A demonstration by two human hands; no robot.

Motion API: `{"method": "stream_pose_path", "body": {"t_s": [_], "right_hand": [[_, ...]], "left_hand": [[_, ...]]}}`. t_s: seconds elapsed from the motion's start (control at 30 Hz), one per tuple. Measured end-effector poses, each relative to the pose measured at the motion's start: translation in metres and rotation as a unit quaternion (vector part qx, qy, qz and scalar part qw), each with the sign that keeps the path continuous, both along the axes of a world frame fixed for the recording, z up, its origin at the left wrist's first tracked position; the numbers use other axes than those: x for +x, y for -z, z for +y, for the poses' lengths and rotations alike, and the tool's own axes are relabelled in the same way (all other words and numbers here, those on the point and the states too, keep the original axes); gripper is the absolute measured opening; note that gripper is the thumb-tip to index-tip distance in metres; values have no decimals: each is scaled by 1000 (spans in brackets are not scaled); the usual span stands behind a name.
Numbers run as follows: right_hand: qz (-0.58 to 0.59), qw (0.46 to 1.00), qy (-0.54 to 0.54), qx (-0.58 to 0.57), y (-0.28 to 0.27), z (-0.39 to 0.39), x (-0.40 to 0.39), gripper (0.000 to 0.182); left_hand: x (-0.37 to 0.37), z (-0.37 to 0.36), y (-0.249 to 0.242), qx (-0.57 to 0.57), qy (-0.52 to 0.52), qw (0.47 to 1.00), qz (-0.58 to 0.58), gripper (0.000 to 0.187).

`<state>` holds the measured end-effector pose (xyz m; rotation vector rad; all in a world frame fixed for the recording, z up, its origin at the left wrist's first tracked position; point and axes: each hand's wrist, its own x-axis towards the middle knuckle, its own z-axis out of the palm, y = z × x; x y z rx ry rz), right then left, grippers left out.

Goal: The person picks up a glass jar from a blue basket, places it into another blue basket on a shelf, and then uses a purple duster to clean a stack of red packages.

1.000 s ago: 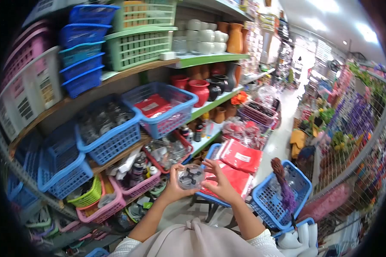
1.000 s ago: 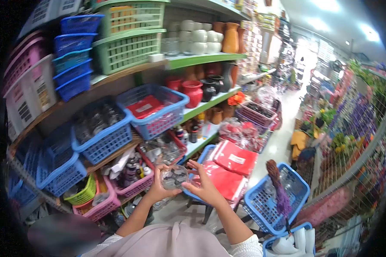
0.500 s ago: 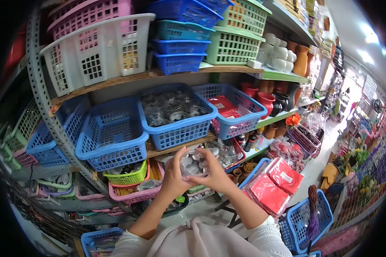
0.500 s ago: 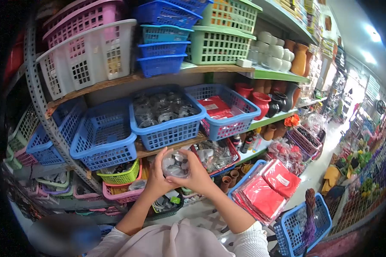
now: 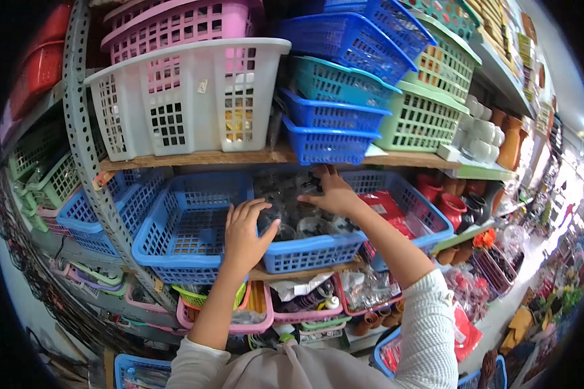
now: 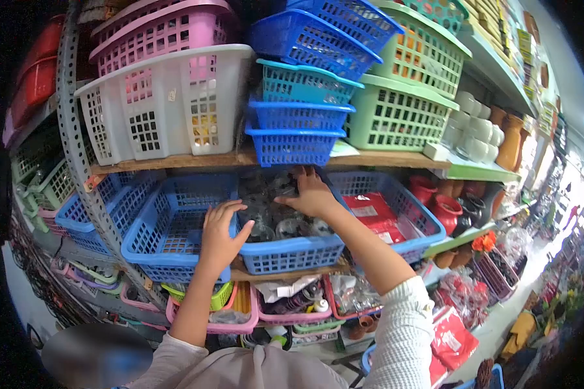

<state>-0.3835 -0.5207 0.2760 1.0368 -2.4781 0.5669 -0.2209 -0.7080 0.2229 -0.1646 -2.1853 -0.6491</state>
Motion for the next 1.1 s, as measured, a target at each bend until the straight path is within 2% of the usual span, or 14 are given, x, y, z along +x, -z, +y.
{"method": "stream_pose_path", "body": {"t_s": [0.03, 0.1, 0.13, 0.17, 0.27, 0.3, 0.47, 0.53, 0.93, 1.1], "right_hand": [[3, 1000, -11, -1, 2, -11, -25, 88], [64, 996, -11, 56, 2, -32, -62, 87], [-62, 990, -18, 122, -9, -40, -75, 79], [-60, 990, -30, 124, -11, -50, -79, 79], [-41, 987, -58, 143, -28, -70, -96, 78], [-36, 986, -67, 148, -61, -105, -107, 77], [-1, 981, -97, 167, -70, -121, -118, 75], [9, 980, -100, 173, -57, -110, -117, 74], [55, 974, -46, 217, -58, -101, -90, 69], [66, 969, -6, 239, -85, -103, -78, 67]], "left_hand": [[-10, -3, 4, -18, -52, 998, -11, 41], [-18, -4, 16, -4, -104, 979, -177, 60], [-17, -5, 17, 8, -95, 974, -204, 64], [-14, -5, 14, 21, -86, 969, -229, 68], [-13, -4, 16, 1, -106, 972, -212, 68], [-14, -6, 18, 4, -117, 970, -212, 68], [-12, -7, 16, 24, -85, 975, -206, 66], [-10, -5, 12, 42, -74, 971, -222, 66], [-11, -5, 12, 43, -67, 972, -219, 63], [-9, -6, 11, 50, -53, 971, -228, 65]]}}
